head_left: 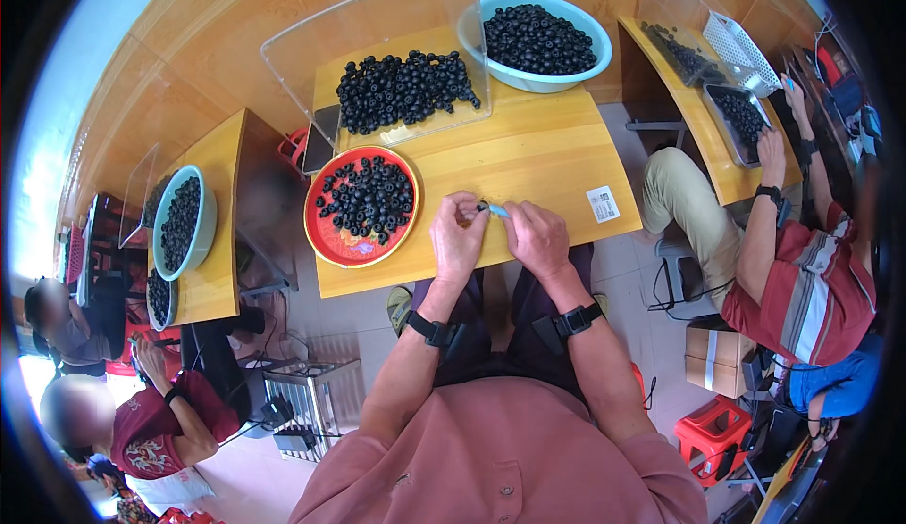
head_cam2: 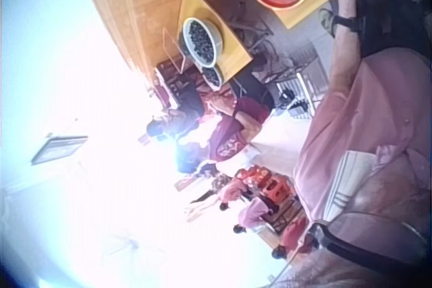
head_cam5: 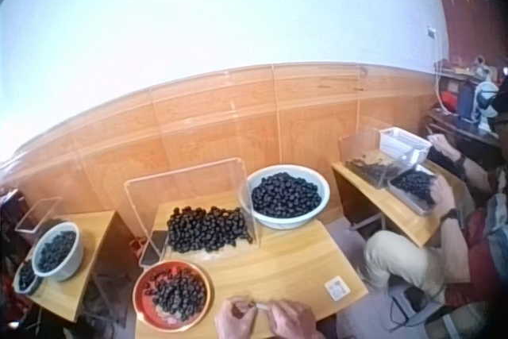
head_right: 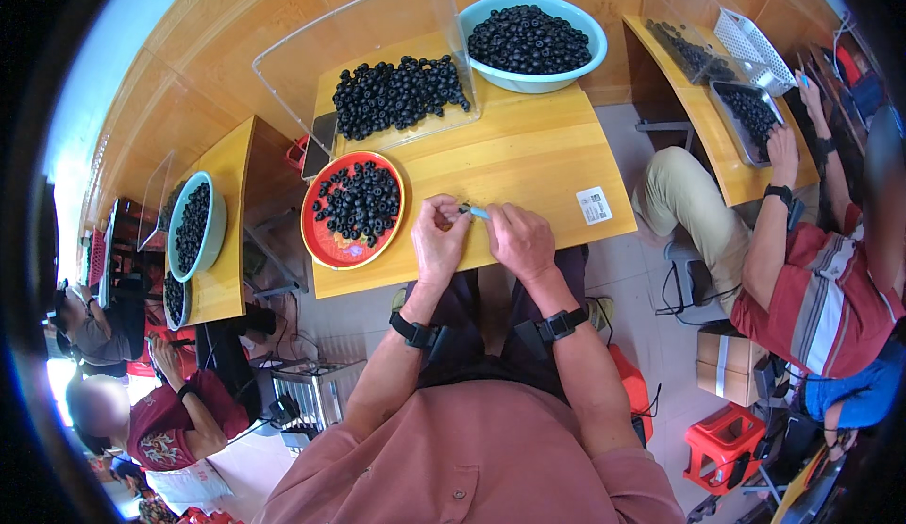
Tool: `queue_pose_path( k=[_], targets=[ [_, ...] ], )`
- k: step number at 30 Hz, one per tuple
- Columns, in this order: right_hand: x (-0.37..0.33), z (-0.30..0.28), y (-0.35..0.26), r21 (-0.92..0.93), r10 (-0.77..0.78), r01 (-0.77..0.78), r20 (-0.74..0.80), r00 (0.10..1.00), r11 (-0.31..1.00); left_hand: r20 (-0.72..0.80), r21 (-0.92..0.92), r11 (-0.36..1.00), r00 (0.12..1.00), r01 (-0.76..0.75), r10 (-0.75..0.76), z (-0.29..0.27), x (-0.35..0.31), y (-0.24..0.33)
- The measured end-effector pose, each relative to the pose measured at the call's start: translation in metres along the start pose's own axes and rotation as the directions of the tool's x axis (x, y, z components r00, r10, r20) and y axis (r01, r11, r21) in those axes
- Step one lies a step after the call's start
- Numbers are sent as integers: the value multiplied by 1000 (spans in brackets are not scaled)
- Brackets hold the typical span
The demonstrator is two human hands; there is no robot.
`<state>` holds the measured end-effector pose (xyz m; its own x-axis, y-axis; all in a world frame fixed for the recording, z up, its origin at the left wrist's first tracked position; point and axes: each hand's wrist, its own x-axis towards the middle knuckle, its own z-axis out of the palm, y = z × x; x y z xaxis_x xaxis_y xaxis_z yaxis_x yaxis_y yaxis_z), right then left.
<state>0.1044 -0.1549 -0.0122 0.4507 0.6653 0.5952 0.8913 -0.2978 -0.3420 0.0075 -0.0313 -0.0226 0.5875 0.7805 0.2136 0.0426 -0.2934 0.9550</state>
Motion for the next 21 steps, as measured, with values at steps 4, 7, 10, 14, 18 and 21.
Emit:
queue_pose_path(
  k=[4,7,10,14,18,21],
  targets=[
    [0,0,0,-9,6,-6,4,1000,1000,6,21,1000,1000,-1,1,0,0,0],
    [2,-1,-1,-2,-4,3,-9,1000,1000,-7,-68,997,1000,-19,18,2,-1,-7],
    [2,1,0,-35,50,-50,-6,999,998,-27,-139,989,998,-52,49,4,-2,-6],
    [-3,10,3,-38,58,-61,-84,995,997,-25,120,978,985,-169,173,-4,-1,2],
    [-5,5,4,-119,92,-103,-93,991,988,-50,117,965,969,-234,241,-2,-2,8],
    [-6,8,5,-119,100,-111,-95,990,987,-74,120,965,968,-232,242,-7,-4,13]
  ],
)
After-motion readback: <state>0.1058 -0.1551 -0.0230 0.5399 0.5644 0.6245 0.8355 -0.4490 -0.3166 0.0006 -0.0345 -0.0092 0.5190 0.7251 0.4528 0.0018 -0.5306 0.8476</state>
